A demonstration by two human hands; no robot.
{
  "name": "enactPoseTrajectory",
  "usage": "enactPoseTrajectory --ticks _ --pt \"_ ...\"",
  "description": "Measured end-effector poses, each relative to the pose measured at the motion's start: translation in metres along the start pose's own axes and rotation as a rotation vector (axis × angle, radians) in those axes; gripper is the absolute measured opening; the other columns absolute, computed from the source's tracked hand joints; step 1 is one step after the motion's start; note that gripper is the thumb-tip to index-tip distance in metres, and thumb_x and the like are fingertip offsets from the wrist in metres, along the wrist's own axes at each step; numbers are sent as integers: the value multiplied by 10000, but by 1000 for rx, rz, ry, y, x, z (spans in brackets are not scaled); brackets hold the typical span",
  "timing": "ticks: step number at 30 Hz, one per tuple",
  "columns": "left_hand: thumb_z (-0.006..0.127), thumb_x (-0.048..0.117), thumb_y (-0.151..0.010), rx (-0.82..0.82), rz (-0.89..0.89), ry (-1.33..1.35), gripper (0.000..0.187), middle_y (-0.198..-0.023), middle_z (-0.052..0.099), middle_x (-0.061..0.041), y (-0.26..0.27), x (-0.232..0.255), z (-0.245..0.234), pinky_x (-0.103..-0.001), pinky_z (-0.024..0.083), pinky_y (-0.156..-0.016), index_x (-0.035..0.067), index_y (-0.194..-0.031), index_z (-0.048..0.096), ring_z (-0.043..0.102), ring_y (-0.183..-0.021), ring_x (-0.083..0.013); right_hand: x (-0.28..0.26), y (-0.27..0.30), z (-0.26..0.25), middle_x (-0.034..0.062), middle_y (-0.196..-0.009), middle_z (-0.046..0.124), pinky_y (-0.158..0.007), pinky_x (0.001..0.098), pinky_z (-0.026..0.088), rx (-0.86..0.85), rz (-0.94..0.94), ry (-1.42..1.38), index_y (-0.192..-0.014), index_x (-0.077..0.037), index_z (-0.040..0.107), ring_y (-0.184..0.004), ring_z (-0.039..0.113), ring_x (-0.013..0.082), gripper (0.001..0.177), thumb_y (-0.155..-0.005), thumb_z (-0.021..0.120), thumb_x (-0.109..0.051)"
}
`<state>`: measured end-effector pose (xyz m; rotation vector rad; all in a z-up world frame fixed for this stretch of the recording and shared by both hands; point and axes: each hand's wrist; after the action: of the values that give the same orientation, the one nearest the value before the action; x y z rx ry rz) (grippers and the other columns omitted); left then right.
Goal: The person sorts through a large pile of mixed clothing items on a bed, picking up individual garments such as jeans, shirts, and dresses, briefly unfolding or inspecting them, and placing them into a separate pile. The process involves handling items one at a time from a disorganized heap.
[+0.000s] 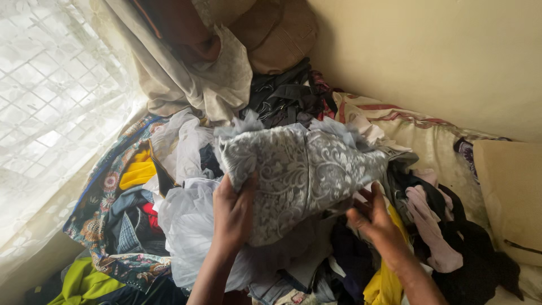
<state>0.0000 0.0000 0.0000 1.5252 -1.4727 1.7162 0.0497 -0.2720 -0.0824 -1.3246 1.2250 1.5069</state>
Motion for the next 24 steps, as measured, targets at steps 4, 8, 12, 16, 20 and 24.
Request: enactPoseTrajectory --ticks 4,8,12,16,20,24 --pt "535 64 -883 -41 -69 -139 174 -861 685 -134 -17 21 15 -325 500 -724 17 -1032 612 658 -798 -225 -1 23 43 155 -1499 224 -965 385 415 20 -183 118 -1468 -58 25 -1331 339 296 1086 -706 704 -429" --pt "646 94 -630 -384 163 -485 343 -852 643 -187 7 35 67 -428 489 -706 9 -958 591 602 -838 -359 27 10 58 168 -1476 251 -985 393 393 -272 -226 52 -1439 -37 59 -1330 331 279 984 -782 699 -394" --pt "565 90 -808 -548 763 -467 497 -1176 588 -232 59 67 100 -428 448 -1019 8 -1294 503 589 -1117 -364 62 -2 44 167 -1461 272 -987 388 392 -240 -100 -18 -1431 -35 88 -1318 345 272 946 -789 688 -385" --pt "552 74 -802 -742 603 -175 661 -1285 561 -203 52 69 83 -416 429 -1101 21 -1443 399 558 -1247 -347 64 -2 17 165 -1447 294 -988 382 392 -160 -54 -112 -1422 -33 117 -1306 359 265 907 -796 677 -376" --pt "695 305 -826 -524 545 -255 680 -1325 543 -148 37 69 62 -464 339 -1179 90 -1403 407 470 -1374 -336 40 -5 -6 163 -1432 316 -989 377 392 -61 -60 -148 -1413 -31 146 -1294 373 259 870 -802 666 -367" --pt "796 464 -616 -457 288 -496 992 -1364 435 -218 22 47 45 -537 219 -1062 -3 -1360 336 346 -1313 -360 4 -4 -34 161 -1417 338 -990 372 392 33 -107 -183 -1405 -29 174 -1281 387 252 833 -809 654 -357"
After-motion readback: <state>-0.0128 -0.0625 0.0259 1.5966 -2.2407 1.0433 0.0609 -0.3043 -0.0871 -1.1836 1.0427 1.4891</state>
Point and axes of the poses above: each hand's wrist, its own y-axis away from the middle knuckle, its own z-axis out of the palm, x = y × z
